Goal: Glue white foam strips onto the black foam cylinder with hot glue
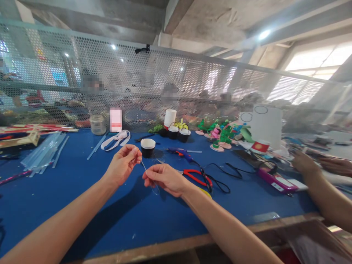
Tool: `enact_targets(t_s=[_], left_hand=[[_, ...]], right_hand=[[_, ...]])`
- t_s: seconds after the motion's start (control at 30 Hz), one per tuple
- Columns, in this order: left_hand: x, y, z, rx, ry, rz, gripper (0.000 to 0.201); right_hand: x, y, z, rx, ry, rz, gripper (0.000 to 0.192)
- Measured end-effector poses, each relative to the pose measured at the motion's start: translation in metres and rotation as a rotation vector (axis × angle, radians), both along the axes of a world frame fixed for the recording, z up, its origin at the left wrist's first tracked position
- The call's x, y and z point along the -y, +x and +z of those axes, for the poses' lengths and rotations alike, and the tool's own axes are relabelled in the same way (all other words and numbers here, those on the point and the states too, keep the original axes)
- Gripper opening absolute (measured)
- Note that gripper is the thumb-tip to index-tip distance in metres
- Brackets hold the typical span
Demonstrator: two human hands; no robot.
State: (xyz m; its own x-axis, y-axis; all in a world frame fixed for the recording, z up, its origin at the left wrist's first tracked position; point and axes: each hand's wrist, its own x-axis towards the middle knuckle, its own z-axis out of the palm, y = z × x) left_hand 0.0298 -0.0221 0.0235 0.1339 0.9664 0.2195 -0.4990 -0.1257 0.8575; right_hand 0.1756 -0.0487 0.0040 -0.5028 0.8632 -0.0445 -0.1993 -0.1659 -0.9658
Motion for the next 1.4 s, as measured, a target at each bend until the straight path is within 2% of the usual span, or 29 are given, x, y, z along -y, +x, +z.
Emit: enact_targets(t_s=[0.3, 0.6, 0.9, 1.4], left_hand=[[-0.004, -0.003, 0.003, 0.041, 0.021, 0.077, 0.013], [-0.01, -0.009, 0.007, 0.063, 0.05, 0.131, 0.015], [-0.011, -0.011, 0.011, 0.068, 0.046, 0.179, 0.015], [-0.013, -0.014, 0.012, 0.072, 0.07, 0.191, 0.016]], right_hand=[[-0.002, 0.0, -0.003, 0.028, 0.019, -0.002, 0.03], [-0.003, 0.0, -0.004, -0.032, -0.104, 0.002, 0.032], [-0.005, -0.001, -0.006, -0.083, -0.148, 0.025, 0.033], [-0.006, 0.0, -0.008, -0.076, -0.155, 0.021, 0.035]])
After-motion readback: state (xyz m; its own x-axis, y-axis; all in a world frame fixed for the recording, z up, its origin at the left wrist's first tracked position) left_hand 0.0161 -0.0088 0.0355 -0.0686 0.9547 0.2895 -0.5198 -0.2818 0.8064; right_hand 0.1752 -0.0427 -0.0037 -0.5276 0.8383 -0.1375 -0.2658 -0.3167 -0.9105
